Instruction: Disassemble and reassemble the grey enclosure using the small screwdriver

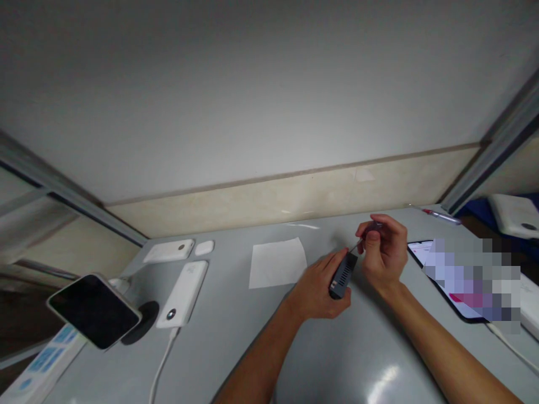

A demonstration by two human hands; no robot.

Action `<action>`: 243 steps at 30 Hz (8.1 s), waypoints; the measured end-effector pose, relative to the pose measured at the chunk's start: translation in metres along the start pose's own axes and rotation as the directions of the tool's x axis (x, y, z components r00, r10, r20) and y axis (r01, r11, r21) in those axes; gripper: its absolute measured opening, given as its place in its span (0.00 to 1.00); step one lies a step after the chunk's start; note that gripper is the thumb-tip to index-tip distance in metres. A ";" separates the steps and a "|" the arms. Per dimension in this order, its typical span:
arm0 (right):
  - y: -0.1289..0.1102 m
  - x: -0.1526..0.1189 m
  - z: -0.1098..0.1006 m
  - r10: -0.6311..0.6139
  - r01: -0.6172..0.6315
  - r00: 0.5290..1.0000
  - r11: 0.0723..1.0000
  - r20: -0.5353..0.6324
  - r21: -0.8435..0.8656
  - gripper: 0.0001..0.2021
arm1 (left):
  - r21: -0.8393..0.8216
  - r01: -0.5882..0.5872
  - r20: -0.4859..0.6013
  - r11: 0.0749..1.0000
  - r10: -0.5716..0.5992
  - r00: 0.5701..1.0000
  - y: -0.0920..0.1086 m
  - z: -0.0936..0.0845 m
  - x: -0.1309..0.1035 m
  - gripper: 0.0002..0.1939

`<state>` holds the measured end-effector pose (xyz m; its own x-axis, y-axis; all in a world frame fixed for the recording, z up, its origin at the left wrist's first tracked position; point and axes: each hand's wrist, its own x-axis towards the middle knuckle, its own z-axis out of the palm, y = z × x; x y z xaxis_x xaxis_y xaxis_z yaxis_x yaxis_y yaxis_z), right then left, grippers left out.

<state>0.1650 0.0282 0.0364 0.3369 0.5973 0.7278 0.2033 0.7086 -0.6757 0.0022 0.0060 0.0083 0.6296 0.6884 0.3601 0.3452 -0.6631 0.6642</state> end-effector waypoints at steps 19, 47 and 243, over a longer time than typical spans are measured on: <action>-0.020 0.024 0.003 0.343 -0.452 0.885 0.793 0.314 0.408 0.11 | -0.011 -0.008 -0.015 1.000 0.008 1.000 0.003 -0.001 0.002 0.44; -0.022 0.028 0.006 0.391 -0.472 0.880 0.786 0.269 0.401 0.16 | 0.020 0.079 -0.021 0.997 -0.079 0.997 0.005 0.004 0.002 0.39; -0.036 0.030 -0.006 0.354 -0.499 0.857 0.755 0.375 0.426 0.14 | 0.645 0.049 -0.191 0.763 0.099 0.977 0.008 0.002 0.005 0.18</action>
<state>0.1731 0.0186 0.0816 0.0155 0.9035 0.4282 -0.4061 0.3971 -0.8231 0.0099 0.0036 0.0139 0.5156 0.6632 0.5425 0.7433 -0.6611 0.1018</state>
